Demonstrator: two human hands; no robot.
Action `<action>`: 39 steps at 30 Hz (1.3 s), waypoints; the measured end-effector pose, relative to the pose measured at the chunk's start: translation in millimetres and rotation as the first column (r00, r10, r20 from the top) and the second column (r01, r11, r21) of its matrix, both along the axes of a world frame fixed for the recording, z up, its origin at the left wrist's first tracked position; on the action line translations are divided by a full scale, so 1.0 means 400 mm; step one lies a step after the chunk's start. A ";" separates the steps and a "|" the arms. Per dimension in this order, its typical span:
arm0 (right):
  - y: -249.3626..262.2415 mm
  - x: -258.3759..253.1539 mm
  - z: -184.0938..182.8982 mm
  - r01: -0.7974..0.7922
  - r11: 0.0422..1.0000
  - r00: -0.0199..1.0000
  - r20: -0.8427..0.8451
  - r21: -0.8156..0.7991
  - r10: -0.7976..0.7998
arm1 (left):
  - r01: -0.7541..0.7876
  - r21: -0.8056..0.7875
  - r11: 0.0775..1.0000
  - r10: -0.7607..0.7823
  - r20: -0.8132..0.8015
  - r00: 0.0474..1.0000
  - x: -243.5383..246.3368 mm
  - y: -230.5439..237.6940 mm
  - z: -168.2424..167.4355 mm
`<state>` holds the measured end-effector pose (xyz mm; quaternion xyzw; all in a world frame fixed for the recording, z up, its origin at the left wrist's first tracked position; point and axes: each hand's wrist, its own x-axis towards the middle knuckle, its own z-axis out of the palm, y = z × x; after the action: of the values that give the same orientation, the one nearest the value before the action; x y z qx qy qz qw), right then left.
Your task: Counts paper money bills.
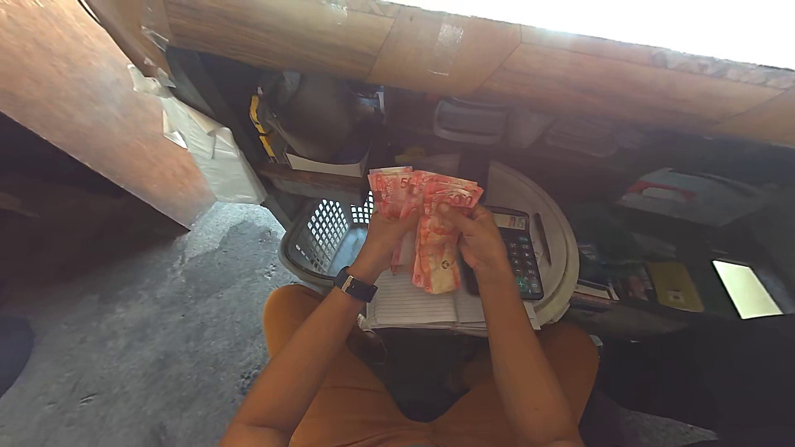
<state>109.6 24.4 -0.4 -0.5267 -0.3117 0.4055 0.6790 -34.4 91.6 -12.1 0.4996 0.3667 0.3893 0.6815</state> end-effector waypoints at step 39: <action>0.027 -0.015 0.061 -0.018 0.999 0.990 0.143 0.036 0.013 | -0.004 0.051 0.999 0.003 0.014 1.000 -0.024 0.012 0.017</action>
<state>103.6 35.2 24.2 -0.5393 -0.3710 0.3663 0.6613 -44.1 96.6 -5.2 0.5136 0.3529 0.4031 0.6702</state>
